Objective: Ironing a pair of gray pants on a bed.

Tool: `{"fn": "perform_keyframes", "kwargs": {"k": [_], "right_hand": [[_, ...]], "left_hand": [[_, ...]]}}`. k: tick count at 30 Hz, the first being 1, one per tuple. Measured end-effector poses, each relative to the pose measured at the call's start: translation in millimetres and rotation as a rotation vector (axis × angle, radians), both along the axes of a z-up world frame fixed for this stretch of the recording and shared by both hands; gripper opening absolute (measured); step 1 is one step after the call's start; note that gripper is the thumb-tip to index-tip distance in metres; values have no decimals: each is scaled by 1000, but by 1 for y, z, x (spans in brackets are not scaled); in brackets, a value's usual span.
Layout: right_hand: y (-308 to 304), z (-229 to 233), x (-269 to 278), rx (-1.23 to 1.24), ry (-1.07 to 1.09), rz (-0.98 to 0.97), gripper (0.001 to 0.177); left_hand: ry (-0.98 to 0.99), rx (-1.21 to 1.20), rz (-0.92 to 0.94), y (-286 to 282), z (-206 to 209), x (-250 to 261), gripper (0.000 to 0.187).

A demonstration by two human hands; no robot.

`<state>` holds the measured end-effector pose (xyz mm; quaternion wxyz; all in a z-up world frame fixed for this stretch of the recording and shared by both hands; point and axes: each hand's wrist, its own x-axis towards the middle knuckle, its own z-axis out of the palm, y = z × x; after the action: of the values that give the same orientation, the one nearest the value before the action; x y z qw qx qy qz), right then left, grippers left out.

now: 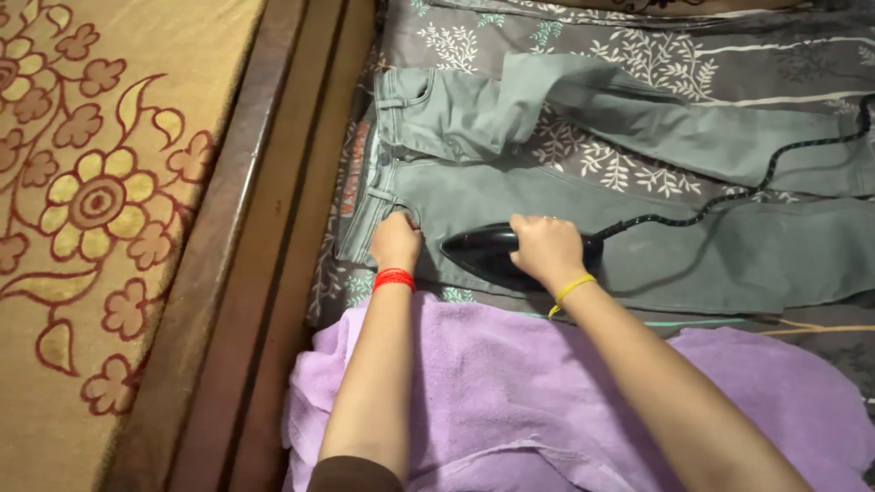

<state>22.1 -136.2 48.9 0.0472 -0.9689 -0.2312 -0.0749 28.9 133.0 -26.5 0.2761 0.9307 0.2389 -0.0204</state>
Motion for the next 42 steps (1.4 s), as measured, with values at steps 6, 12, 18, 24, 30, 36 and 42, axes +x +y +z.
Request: {"fn": "perform_keyframes", "kwargs": {"k": [6, 12, 18, 24, 30, 36, 42], "right_hand": [[-30, 3, 4, -13, 38, 61, 21], [-60, 1, 2, -89, 47, 23, 26], [-28, 5, -1, -90, 41, 33, 24], [32, 1, -4, -22, 18, 47, 23], [16, -1, -2, 6, -7, 104, 21], [-34, 1, -1, -69, 33, 73, 26], [-64, -4, -3, -96, -7, 1, 22]], "left_hand": [[37, 30, 2, 16, -7, 1, 35], [168, -151, -58, 26, -5, 6, 32], [94, -289, -70, 29, -33, 13, 25], [129, -298, 66, 25, -13, 10, 20], [111, -297, 79, 31, -33, 11, 20], [83, -412, 30, 40, -58, 18, 22], [77, -362, 26, 37, -47, 15, 24]]}}
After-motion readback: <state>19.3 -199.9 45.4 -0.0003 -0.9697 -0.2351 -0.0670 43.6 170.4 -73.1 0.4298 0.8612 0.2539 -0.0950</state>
